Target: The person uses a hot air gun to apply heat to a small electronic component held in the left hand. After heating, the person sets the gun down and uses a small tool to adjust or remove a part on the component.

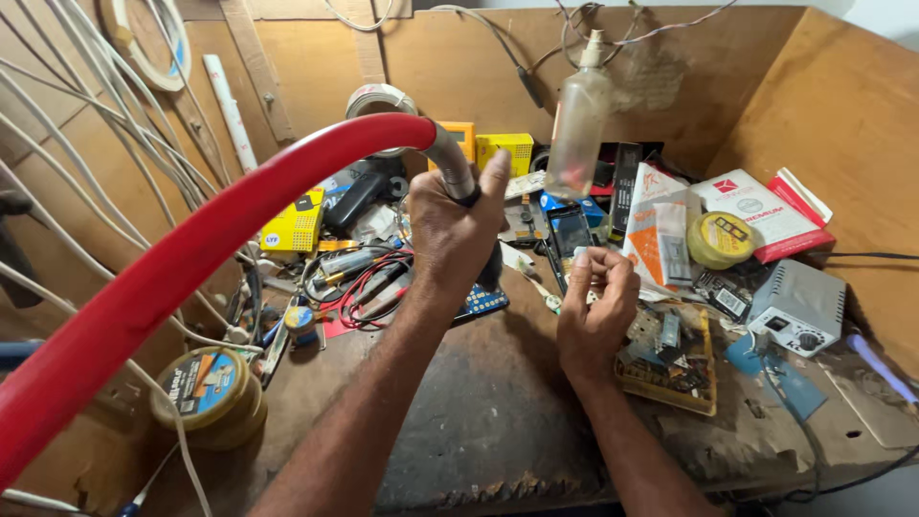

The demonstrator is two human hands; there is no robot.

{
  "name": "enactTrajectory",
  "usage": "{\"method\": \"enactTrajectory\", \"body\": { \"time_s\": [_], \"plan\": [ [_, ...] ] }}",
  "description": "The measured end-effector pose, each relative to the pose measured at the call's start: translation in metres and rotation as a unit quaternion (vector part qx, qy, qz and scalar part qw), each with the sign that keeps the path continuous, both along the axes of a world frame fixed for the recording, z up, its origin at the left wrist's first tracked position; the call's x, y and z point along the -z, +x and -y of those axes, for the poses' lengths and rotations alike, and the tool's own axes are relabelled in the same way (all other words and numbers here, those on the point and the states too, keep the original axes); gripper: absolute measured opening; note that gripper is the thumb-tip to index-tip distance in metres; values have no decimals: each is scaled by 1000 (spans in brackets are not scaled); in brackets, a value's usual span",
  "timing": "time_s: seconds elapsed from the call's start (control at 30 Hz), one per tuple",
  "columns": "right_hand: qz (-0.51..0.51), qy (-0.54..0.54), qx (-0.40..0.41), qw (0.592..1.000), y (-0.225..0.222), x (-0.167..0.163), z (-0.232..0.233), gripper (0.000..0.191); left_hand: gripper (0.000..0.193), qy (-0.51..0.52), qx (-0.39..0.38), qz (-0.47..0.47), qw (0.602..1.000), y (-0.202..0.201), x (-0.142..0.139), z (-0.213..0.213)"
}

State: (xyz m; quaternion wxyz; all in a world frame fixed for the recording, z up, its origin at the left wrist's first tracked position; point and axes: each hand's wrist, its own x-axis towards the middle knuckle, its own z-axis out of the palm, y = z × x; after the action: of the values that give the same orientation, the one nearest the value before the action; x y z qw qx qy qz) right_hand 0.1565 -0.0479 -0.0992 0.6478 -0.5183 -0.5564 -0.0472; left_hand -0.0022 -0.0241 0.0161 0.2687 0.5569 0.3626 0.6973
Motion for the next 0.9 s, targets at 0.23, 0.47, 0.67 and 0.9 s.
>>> {"method": "enactTrajectory", "body": {
  "time_s": [0.23, 0.47, 0.67, 0.9],
  "plan": [
    [-14, -14, -5, 1000, 1, 2, 0, 18, 38, -6, -26, -34, 999, -6, -5, 6],
    [-8, -8, 2, 1000, 1, 3, -2, 17, 33, -12, 4, -6, 1000, -8, -4, 6],
    [-19, -14, -6, 1000, 2, 2, 0, 17, 41, -3, -45, -31, 998, -7, -5, 6],
    [-7, 4, -8, 1000, 1, 1, 0, 14, 39, -4, -72, -51, 996, -10, -10, 9]
  ]
}}
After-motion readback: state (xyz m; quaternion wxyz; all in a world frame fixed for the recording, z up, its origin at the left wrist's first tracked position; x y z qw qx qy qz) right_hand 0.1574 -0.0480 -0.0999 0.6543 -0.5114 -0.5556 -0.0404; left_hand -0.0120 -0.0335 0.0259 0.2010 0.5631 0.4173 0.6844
